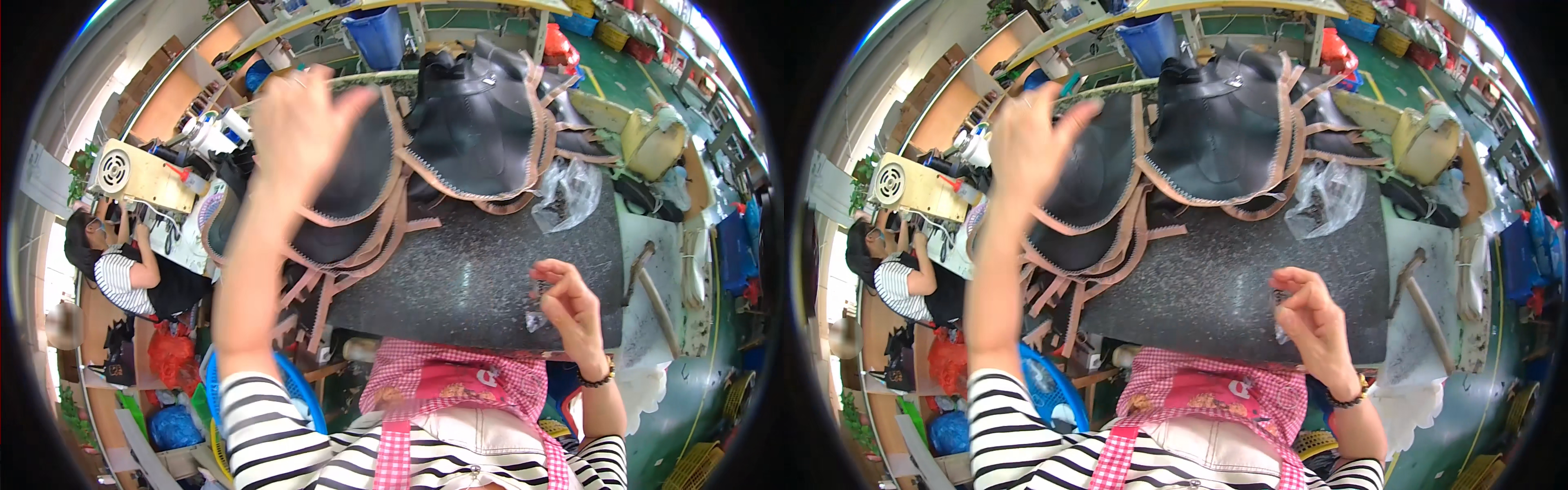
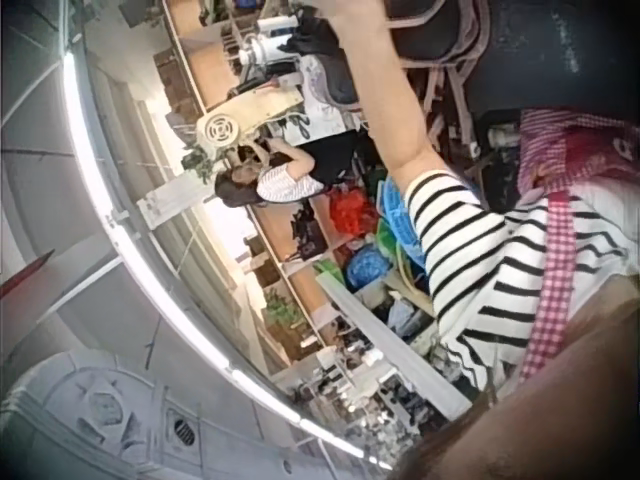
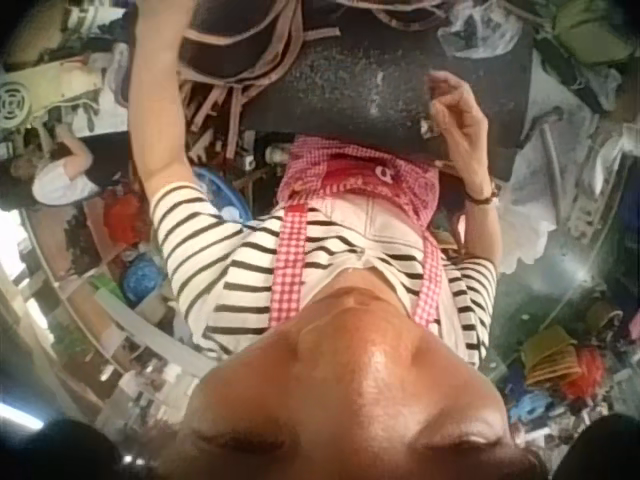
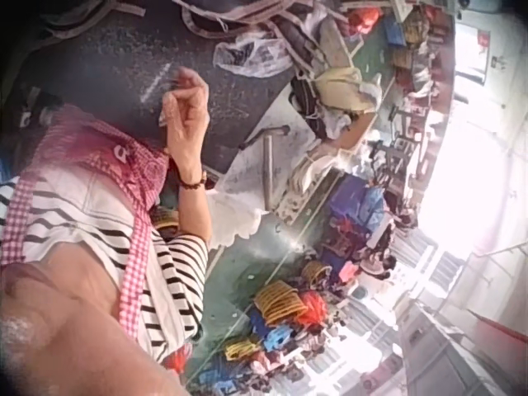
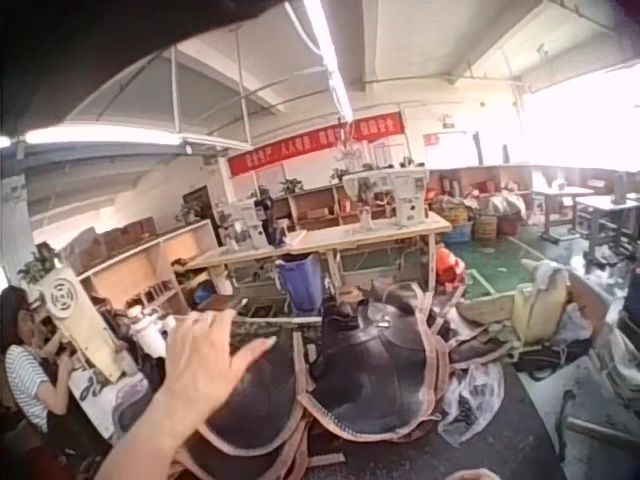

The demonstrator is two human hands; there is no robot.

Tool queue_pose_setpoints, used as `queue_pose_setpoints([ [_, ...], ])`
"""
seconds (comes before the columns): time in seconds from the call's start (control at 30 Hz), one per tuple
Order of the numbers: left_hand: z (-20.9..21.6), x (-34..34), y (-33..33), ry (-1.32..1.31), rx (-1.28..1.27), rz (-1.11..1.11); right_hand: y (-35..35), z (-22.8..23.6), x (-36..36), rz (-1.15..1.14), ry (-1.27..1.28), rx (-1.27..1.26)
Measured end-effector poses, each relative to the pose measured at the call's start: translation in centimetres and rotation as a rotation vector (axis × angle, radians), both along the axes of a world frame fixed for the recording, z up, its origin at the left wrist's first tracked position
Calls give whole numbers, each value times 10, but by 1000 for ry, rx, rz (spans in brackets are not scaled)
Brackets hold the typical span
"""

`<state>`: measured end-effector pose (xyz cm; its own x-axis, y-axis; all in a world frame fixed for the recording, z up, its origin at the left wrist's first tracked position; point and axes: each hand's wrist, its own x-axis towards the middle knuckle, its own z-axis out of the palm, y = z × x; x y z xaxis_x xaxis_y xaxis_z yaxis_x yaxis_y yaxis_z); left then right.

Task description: The person is assembling shoe components in a workshop. They repeatedly pick up black shoe parts, attach small metal fasteners to the edges, and use a hammer to secure them. The person handles the parts one at a time, moving them between a work surface and a pile of finished components.

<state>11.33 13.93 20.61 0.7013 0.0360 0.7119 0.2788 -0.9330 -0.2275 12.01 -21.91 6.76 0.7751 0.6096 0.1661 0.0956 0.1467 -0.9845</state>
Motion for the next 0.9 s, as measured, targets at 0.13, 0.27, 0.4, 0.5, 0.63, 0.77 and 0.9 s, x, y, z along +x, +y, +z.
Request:
queue_pose_setpoints([
  [0.13,32,39,125,770,-636,552,-8,-10,13,136,44,-27],
  [0.27,9,23,152,565,-791,205,-25,-20,22,56,104,11],
  [0.4,37,-20,122,289,-950,-111,-35,-1,24,-51,71,-194],
  [0.5,89,-69,63,300,-1265,-439,-55,11,25,-162,12,-79],
  [0.63,71,-139,-13,275,-1446,-442,-43,50,10,-117,-186,55],
  [0.77,-77,-164,-38,601,-1514,-401,26,60,-17,452,-168,76],
  [0.9,-160,-157,-60,582,-2052,-383,76,-20,-48,359,241,-157],
])
